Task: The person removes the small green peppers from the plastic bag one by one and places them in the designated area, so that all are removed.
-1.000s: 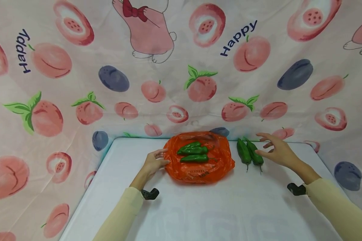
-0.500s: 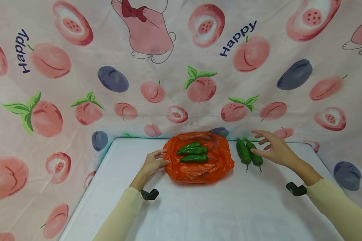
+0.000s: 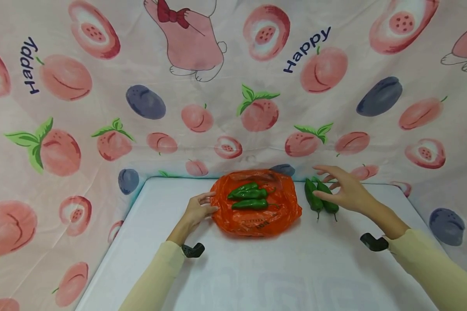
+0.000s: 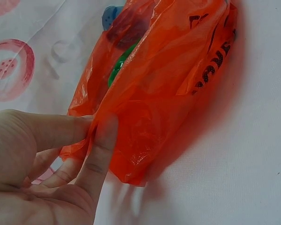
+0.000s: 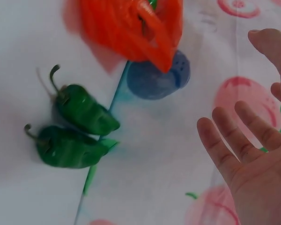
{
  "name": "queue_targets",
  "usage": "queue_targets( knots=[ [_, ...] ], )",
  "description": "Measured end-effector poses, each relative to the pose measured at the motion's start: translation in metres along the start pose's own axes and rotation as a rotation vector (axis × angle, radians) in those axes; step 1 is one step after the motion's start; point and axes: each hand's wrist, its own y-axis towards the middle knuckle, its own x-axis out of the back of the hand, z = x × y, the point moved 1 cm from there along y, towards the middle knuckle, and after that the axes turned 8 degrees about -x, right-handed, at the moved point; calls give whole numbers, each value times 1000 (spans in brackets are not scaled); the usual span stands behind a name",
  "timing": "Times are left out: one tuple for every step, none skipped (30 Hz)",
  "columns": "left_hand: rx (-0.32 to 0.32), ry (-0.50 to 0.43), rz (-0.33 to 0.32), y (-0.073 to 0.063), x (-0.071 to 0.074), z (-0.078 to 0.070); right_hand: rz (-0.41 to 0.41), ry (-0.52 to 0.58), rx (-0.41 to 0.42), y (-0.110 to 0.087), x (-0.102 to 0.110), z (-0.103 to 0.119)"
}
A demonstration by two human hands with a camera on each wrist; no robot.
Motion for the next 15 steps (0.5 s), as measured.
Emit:
queue_targets(
  knots=[
    [1,-2,0,0,0,0,0,2,6,1,-1,2],
    [2,-2,-1,-1,0,0,1,2,13,3,-1,4],
    [1,-2,-1,-1,0,0,4,5,19,5,-2,6],
    [1,-2,0,-1,0,0,6,5,24,6,-2,8],
    [-1,-1,2,-1,0,0,9,7,29,7,-3,10],
    [-4,0,3,-1,0,0,10,8,34,8,-4,12],
    [-3,-2,5,-1,0,0,14,11,41,10,-5,14],
    [-6,-2,8,-1,0,0,16,13,48,11,-6,16],
    [-9,-2,11,-1,0,0,18,14,55,12,-6,18],
    [-10,-1,11,-1,0,0,18,16,66,13,-7,20],
    [-14,-1,13,-1,0,0,18,21,79,14,-8,22],
    [-15,1,15,0,0,0,17,22,92,15,-9,23],
    [-16,2,16,0,0,0,17,26,105,16,-10,25],
    [-15,5,16,0,0,0,17,29,116,17,-11,26],
    [-14,5,14,-1,0,0,18,35,124,18,-11,28]
  ],
)
